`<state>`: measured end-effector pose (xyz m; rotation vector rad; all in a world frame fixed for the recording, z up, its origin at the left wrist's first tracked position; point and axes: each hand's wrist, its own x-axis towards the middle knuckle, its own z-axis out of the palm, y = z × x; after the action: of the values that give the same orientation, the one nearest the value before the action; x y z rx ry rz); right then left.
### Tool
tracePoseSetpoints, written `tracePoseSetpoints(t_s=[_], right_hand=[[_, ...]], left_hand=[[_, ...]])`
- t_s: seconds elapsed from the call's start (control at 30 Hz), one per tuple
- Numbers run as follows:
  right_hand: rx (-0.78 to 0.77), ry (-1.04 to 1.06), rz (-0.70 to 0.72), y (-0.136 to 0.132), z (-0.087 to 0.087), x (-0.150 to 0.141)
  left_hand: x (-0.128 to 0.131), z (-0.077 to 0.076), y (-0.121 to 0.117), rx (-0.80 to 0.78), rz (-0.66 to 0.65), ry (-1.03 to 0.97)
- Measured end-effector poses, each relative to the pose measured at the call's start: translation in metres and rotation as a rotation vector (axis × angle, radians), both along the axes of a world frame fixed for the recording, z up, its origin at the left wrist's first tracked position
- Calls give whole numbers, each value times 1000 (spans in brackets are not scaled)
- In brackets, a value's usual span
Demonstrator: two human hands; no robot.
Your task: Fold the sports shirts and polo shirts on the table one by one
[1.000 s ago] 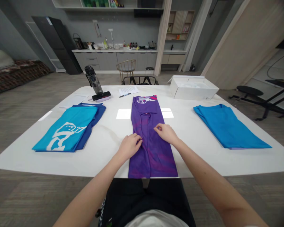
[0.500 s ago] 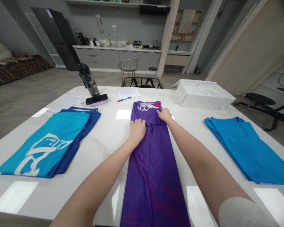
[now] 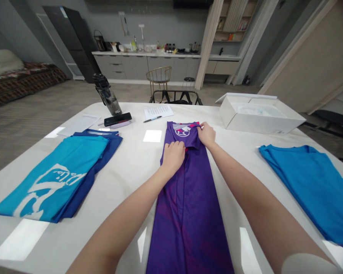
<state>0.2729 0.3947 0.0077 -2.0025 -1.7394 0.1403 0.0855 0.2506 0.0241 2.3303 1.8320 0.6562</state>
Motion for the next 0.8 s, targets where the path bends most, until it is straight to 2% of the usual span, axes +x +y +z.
tracePoseSetpoints(t_s=[0.1,0.23,0.3,0.4,0.5,0.63,0.73,0.8], right_hand=[[-36,16,-41,10,-1,11],[-182,14,14,11,-13,19],[-165,-34,30,4,-17,17],[-58,-134,32,-13,-16,8],[-13,-201,148,-34,-15,-3],[-164,-225,324,-56,-25,-7],[-282,-229,308,-66,-30,-2],[-270,-254,256,-75,-27,1]], left_hand=[[9,-4,7,-36,-12,-118],[1,-20,6,-48,-140,-216],[-10,-27,2,2,-184,-198],[-25,-32,-5,54,-195,-129],[-32,-39,-11,14,-162,-24],[-31,-52,-15,-63,-122,74],[-31,-55,-14,-83,-122,106],[-32,-53,-15,-87,-123,106]])
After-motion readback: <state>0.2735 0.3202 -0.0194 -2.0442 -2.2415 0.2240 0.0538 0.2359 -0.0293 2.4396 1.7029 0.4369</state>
